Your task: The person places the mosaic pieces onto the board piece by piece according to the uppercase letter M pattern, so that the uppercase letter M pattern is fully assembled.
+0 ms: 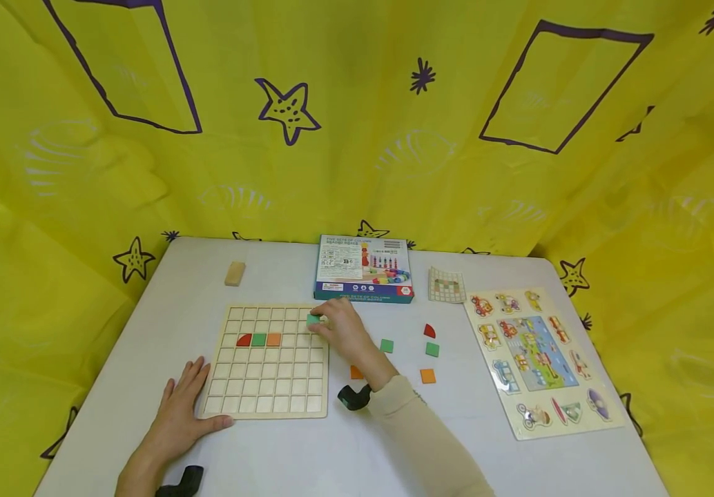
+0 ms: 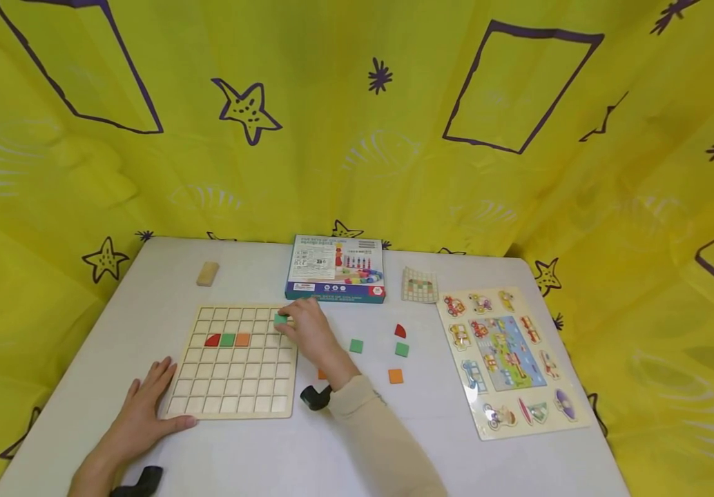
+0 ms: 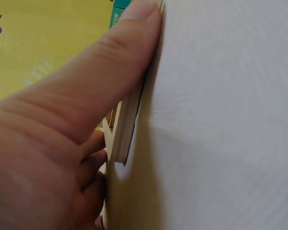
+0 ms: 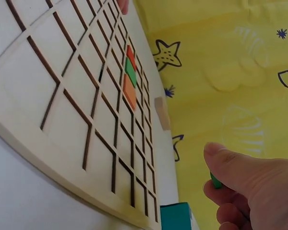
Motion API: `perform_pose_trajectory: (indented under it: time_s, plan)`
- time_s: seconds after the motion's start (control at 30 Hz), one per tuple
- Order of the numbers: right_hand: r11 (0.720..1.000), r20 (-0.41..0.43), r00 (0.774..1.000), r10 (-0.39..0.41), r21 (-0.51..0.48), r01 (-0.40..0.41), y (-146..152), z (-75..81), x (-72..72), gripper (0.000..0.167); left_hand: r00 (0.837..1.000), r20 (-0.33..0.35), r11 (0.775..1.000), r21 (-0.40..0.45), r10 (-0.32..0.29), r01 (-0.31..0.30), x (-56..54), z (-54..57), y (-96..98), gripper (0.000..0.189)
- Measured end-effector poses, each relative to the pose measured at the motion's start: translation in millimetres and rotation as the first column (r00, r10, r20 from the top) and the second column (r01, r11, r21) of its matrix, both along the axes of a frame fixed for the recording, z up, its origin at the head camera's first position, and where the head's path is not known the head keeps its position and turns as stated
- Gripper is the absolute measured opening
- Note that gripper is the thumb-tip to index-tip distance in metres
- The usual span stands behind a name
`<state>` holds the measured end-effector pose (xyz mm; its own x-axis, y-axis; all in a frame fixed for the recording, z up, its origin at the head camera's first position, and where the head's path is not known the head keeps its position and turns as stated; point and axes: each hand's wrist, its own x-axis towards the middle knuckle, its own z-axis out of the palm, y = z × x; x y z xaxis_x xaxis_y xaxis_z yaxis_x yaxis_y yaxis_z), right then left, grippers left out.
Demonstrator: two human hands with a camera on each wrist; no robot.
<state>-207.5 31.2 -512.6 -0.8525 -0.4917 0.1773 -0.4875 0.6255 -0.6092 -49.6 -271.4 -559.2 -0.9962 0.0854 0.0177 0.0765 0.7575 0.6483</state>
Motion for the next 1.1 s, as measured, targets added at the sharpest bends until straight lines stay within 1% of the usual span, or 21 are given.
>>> perform_pose_trajectory:
  time_s: [0.1,0.2,0.33,0.57,0.67,0.83,1.0,1.1]
  plan:
    - [1.000,-0.010,1.000,0.015,-0.001,-0.015,-6.0,-3.9,1.5,0.027,1.000,0.001,1.000,-0.001,0.001,-0.001,0.1,0.3,0.0,0.115]
    - [0.999,-0.020,0.999,0.031,0.019,-0.030,-11.4,-8.7,2.6,0.025,1.000,-0.002,1.000,0.000,0.000,0.000,0.2,-0.1,0.6,0.115]
    - [0.999,-0.010,0.999,0.038,0.039,-0.038,-17.2,-13.7,3.9,0.024,1.000,0.000,1.000,-0.002,0.001,-0.001,0.3,-0.4,1.4,0.115]
    - [0.998,0.000,0.998,0.055,0.029,-0.055,-24.8,-17.4,6.1,0.024,1.000,0.006,1.000,0.000,0.005,-0.005,0.7,1.5,1.2,0.115]
    - [0.997,-0.005,0.998,0.063,0.044,-0.063,-28.1,-20.0,6.0,0.025,1.000,0.010,1.000,0.000,0.004,-0.004,0.5,1.6,0.9,0.116]
    - [0.993,-0.025,0.996,0.081,0.083,-0.079,-32.7,-23.1,6.6,0.026,1.000,-0.003,1.000,0.001,0.002,-0.002,0.4,0.5,0.3,0.115]
    - [0.991,-0.058,0.995,0.084,0.112,-0.078,-36.3,-24.0,8.0,0.026,1.000,-0.016,1.000,-0.001,0.000,0.000,0.4,1.1,0.6,0.115]
    - [0.989,-0.064,0.995,0.082,0.127,-0.073,-38.0,-25.1,8.4,0.027,1.000,-0.020,1.000,-0.001,0.000,0.000,0.2,1.5,0.8,0.114]
